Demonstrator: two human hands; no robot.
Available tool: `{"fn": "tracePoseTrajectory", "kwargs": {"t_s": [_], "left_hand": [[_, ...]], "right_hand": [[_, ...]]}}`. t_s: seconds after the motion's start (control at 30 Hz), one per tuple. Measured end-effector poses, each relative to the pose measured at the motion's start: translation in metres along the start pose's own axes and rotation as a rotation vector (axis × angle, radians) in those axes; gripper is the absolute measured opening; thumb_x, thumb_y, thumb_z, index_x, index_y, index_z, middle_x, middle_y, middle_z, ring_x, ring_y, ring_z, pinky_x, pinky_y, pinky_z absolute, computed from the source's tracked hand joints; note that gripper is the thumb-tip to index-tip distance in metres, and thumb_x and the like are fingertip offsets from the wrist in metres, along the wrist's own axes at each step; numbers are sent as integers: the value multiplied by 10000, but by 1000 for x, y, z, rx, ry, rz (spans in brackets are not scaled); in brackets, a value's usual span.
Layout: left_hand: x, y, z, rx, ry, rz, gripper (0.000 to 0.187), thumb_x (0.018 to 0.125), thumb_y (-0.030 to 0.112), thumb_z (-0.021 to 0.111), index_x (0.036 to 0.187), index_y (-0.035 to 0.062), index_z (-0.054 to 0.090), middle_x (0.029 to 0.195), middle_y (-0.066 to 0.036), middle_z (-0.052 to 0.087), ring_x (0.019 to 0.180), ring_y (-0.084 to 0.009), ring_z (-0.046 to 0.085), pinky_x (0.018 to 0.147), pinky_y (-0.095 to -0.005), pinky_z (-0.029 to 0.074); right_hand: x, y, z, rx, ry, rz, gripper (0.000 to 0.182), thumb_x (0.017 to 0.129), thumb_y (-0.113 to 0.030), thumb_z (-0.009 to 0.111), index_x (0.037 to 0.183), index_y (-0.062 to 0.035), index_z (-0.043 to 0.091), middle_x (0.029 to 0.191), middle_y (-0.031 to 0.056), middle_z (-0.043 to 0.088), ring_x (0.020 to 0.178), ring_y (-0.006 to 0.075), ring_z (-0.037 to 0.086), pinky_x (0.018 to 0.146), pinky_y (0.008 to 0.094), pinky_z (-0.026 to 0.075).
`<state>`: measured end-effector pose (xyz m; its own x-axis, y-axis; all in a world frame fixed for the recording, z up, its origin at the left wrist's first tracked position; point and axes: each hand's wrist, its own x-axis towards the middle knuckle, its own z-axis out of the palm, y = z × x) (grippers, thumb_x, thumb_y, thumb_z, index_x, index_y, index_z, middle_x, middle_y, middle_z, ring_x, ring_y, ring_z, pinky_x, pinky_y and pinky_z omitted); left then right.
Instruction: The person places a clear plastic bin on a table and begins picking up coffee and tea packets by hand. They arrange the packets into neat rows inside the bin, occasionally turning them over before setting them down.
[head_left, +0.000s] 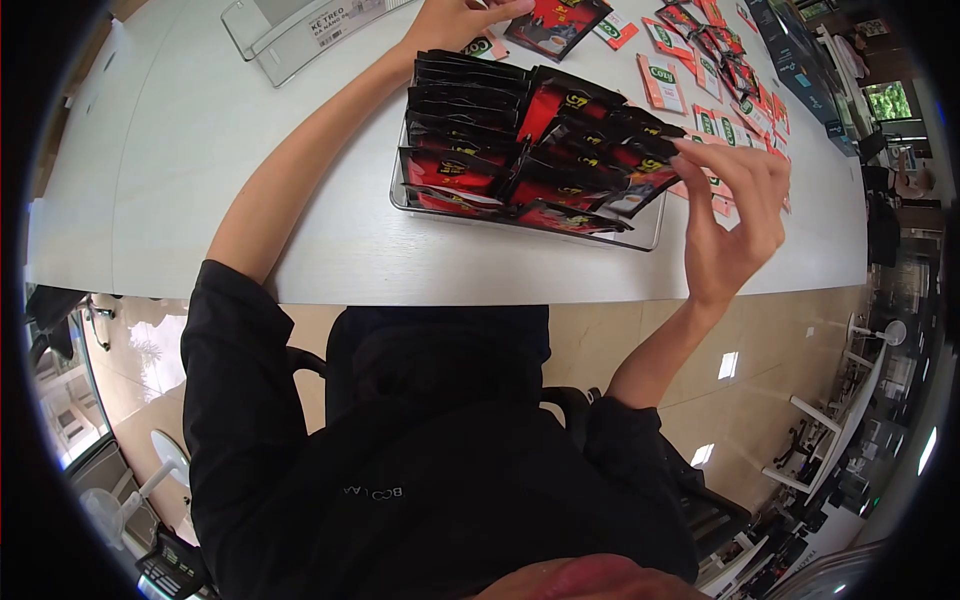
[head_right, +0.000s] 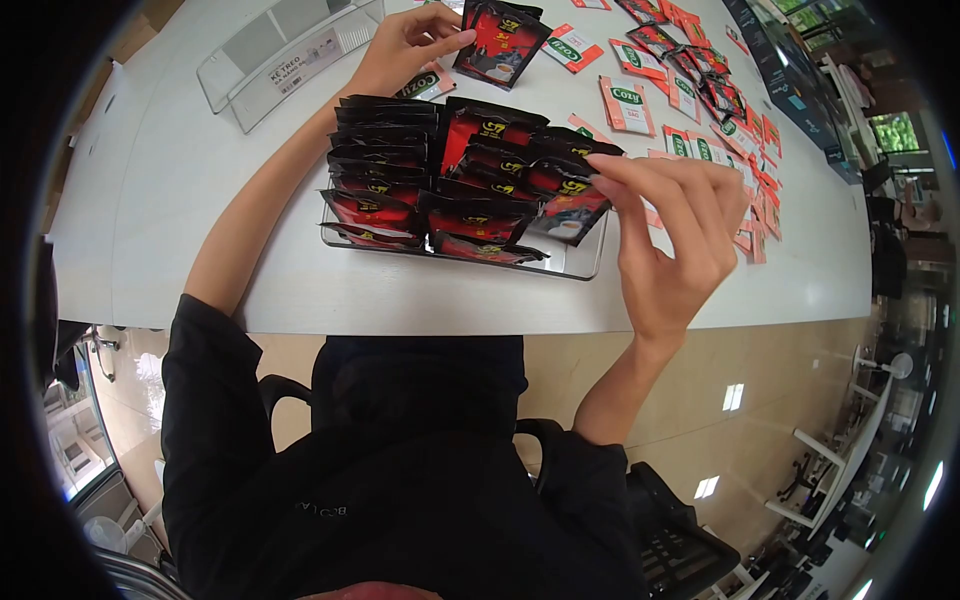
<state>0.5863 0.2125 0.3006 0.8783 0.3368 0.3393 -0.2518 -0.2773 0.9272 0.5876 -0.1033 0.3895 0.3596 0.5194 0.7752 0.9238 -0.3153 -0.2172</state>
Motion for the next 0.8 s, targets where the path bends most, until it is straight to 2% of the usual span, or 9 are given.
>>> {"fn": "tracePoseTrajectory", "kwargs": {"t_s": [0.1,0.17,0.27,0.4,0.5,0.57,0.6,0.77,0.8], "left_hand": [[0,-1,2,-53,0,-2,191,929,126,737,969,-41,653,708,-33,626,574,-71,572,483,-240,484],[0,0,1,-74,-7,-21,192,930,126,735,968,-43,651,709,-35,626,572,-73,572,484,-240,488],[1,-2,0,36,15,34,184,934,109,725,965,-53,644,706,-41,620,570,-76,575,481,-243,517],[-2,2,0,-25,-6,1,182,935,106,723,967,-55,644,708,-42,622,580,-74,581,482,-243,518],[-1,4,1,-68,-16,-24,185,935,112,726,973,-51,646,706,-39,625,577,-73,582,484,-240,502],[-1,2,2,-45,2,18,178,936,114,726,966,-45,649,700,-35,626,570,-76,587,485,-240,496],[-1,1,1,-44,5,21,178,936,114,726,966,-45,649,700,-35,626,570,-76,587,485,-240,496],[1,-3,1,3,5,70,185,921,129,744,966,-33,664,750,-44,675,566,-68,595,506,-221,484],[1,-3,2,-10,36,63,191,887,149,784,918,-10,683,722,-35,680,558,-57,589,511,-209,461]], "right_hand": [[-7,-2,-3,-7,101,26,265,694,-27,822,928,-149,796,816,-23,674,823,179,552,794,329,395],[-7,-4,-5,-115,-116,-35,258,709,-23,813,937,-144,800,834,-21,670,833,172,553,784,336,407],[-8,-4,-8,-103,-148,12,247,729,-23,806,947,-139,797,845,-23,668,842,170,551,790,335,406],[4,-11,-9,-19,-74,18,233,739,-32,808,952,-127,793,835,-18,678,865,186,560,794,328,400],[14,-24,1,78,-62,-6,201,794,-94,785,993,-120,784,833,-6,696,930,202,586,844,340,390],[20,-33,7,-16,-206,-103,213,849,-167,749,1055,-117,765,830,14,711,1001,209,601,909,368,374],[20,-35,11,-18,-257,-111,245,876,-207,723,1105,-122,746,873,30,719,1044,205,601,952,386,352],[19,-45,19,154,-307,-83,259,867,-194,724,1114,-118,744,1015,55,719,1076,218,592,967,393,357],[19,-45,20,187,-331,-93,255,876,-195,713,1116,-118,745,1028,60,717,1078,227,591,978,389,352]]}}
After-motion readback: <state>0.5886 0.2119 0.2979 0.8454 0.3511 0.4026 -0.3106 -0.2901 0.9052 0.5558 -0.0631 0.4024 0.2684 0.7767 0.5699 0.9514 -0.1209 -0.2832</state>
